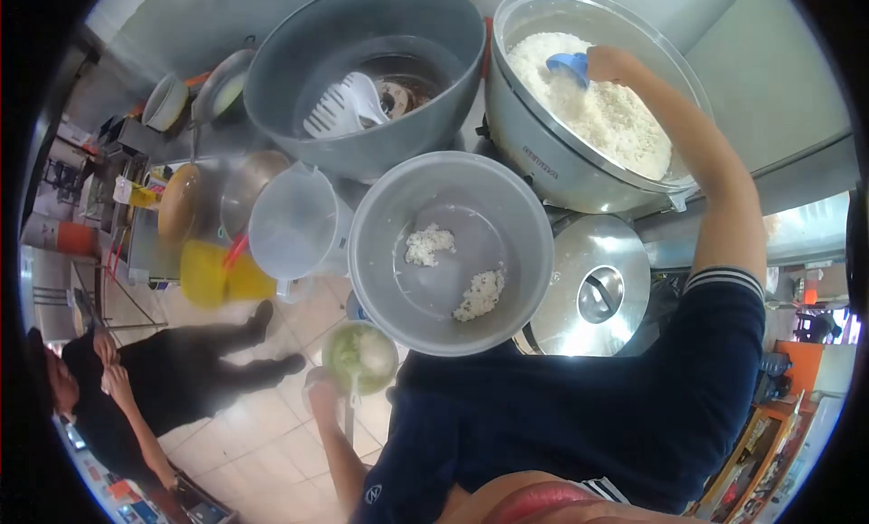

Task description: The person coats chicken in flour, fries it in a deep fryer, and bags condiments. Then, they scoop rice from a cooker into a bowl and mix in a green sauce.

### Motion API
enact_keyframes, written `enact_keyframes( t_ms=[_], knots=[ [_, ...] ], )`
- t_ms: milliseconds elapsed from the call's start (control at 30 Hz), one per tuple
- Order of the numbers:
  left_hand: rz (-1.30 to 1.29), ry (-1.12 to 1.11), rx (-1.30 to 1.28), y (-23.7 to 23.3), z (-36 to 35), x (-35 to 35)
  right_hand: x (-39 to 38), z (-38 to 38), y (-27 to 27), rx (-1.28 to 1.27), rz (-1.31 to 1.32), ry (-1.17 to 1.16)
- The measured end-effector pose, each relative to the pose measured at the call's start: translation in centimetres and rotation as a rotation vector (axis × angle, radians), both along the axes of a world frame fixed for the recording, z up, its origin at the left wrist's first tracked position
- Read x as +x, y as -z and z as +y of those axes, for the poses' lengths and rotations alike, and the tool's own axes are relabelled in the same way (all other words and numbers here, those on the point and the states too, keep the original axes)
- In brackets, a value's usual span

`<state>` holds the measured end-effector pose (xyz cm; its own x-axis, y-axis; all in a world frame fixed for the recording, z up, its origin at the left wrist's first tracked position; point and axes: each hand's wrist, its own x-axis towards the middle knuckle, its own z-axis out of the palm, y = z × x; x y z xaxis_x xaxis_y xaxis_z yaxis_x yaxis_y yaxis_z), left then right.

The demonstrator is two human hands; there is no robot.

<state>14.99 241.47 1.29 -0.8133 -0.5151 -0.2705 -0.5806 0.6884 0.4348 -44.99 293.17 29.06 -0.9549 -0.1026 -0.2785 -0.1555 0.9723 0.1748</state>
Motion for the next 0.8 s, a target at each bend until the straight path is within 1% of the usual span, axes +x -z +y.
enact_keyframes(
  t_ms=[33, 67, 133, 200, 233, 267, 300, 333, 367, 400, 433, 467, 500, 533, 567, 633, 667, 700, 733, 767, 800],
  knots=[
    [0.149, 0.004, 0.049, 2.3, -0.7, 1.3, 0.4, -0.4, -0.1, 0.032, -0.089, 0.016],
    [0.142, -0.008, 0.046, 2.5, -0.8, 1.7, 0.8, -0.6, 0.2, 0.032, -0.097, 0.004],
    [-0.281, 0.155, -0.139, 3.2, -1.2, 1.3, 1.6, -0.1, 0.7, 0.045, -0.143, -0.023],
    [0.125, 0.387, -0.365, 5.0, -1.4, 2.3, 2.5, 0.7, 0.9, 0.020, -0.140, -0.138],
    [-0.205, 0.409, -0.433, 1.3, 0.5, -0.2, 1.8, 2.3, 2.2, 0.031, -0.146, -0.196],
    [-0.253, 0.314, -0.435, 0.1, 1.9, -1.1, 0.3, 4.4, 4.2, 0.112, -0.120, -0.354],
    [-0.162, 0.402, -0.436, 1.9, 0.8, -0.2, -0.7, 5.6, 5.9, 0.197, -0.149, -0.425],
    [-0.146, 0.333, -0.348, 1.2, 1.2, -0.7, -3.3, 9.0, 8.8, 0.164, -0.132, -0.370],
    [0.057, 0.293, -0.302, -0.3, 1.8, -1.4, -2.9, 9.4, 9.3, 0.059, -0.058, -0.535],
    [-0.152, 0.078, -0.260, 2.7, 1.5, -1.5, 0.6, 4.9, 4.7, 0.083, -0.221, -0.359],
    [-0.071, 0.040, -0.258, 4.2, 1.3, -1.6, 1.6, 4.8, 4.5, 0.014, -0.098, -0.276],
    [0.019, 0.043, -0.251, 4.5, 1.1, -1.4, 4.5, 3.3, 2.5, -0.070, -0.109, -0.158],
    [0.020, 0.008, -0.257, 4.6, 1.0, -1.1, 5.6, 1.4, 1.0, -0.089, -0.215, -0.129],
    [-0.030, 0.060, -0.296, 4.2, 1.1, -1.5, 6.4, 0.5, -0.1, -0.103, -0.320, -0.077],
    [-0.077, 0.119, -0.335, 3.5, 1.2, -1.8, 7.2, 0.2, -0.9, -0.102, -0.312, -0.082],
    [-0.104, 0.138, -0.317, 2.1, 1.2, -1.9, 8.0, -0.2, -1.9, -0.115, -0.437, -0.044],
    [-0.134, 0.161, -0.304, 1.4, 1.2, -1.8, 8.0, -0.2, -2.1, -0.111, -0.441, -0.050],
    [-0.048, 0.008, -0.210, 0.8, 1.3, -2.1, 8.1, -0.4, -2.6, -0.109, -0.511, -0.019],
    [-0.052, 0.006, -0.208, 1.1, 1.3, -2.0, 8.3, 0.0, -2.5, -0.112, -0.581, 0.013],
    [-0.083, 0.017, -0.207, 1.8, 1.1, -1.8, 8.3, 0.6, -2.3, -0.110, -0.583, 0.013],
    [-0.111, 0.030, -0.208, 2.2, 0.8, -2.0, 8.1, 1.3, -2.1, -0.203, -0.607, 0.100]
  ],
)
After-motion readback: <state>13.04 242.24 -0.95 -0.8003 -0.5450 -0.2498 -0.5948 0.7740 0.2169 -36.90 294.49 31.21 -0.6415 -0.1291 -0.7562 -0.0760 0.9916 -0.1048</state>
